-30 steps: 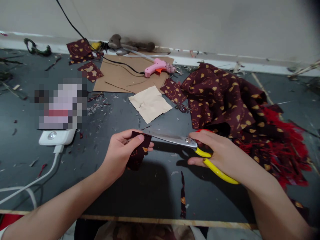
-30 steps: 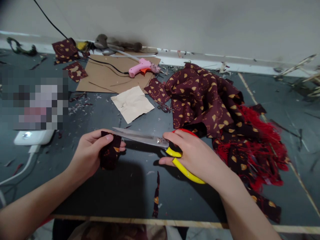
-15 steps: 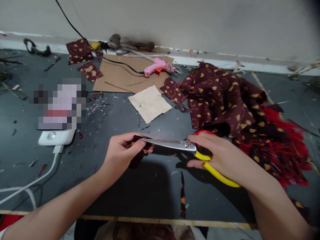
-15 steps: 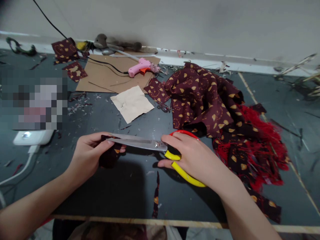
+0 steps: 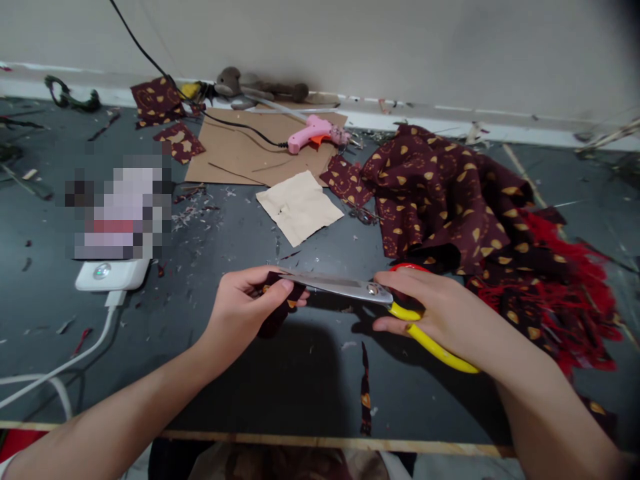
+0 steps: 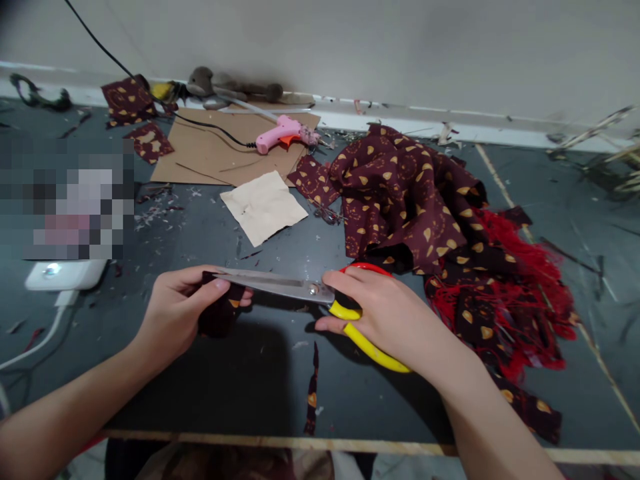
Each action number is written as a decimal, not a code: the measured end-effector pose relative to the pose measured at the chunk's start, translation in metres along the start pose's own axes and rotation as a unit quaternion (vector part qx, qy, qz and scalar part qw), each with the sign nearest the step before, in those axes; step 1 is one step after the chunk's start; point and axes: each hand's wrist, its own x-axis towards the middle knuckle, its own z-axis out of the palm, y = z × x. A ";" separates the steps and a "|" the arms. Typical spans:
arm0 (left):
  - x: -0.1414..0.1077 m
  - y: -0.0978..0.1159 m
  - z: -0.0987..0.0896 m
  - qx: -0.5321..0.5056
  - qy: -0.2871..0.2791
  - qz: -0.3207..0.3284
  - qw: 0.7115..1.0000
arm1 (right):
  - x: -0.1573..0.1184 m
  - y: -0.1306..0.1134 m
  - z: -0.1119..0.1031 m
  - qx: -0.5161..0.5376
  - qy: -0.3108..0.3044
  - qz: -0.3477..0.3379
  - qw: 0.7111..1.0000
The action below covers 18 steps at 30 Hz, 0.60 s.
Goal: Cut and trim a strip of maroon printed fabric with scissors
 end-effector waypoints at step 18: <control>0.003 0.002 0.000 -0.086 0.039 -0.042 0.995 | 0.001 0.002 -0.004 0.003 0.017 0.041 0.999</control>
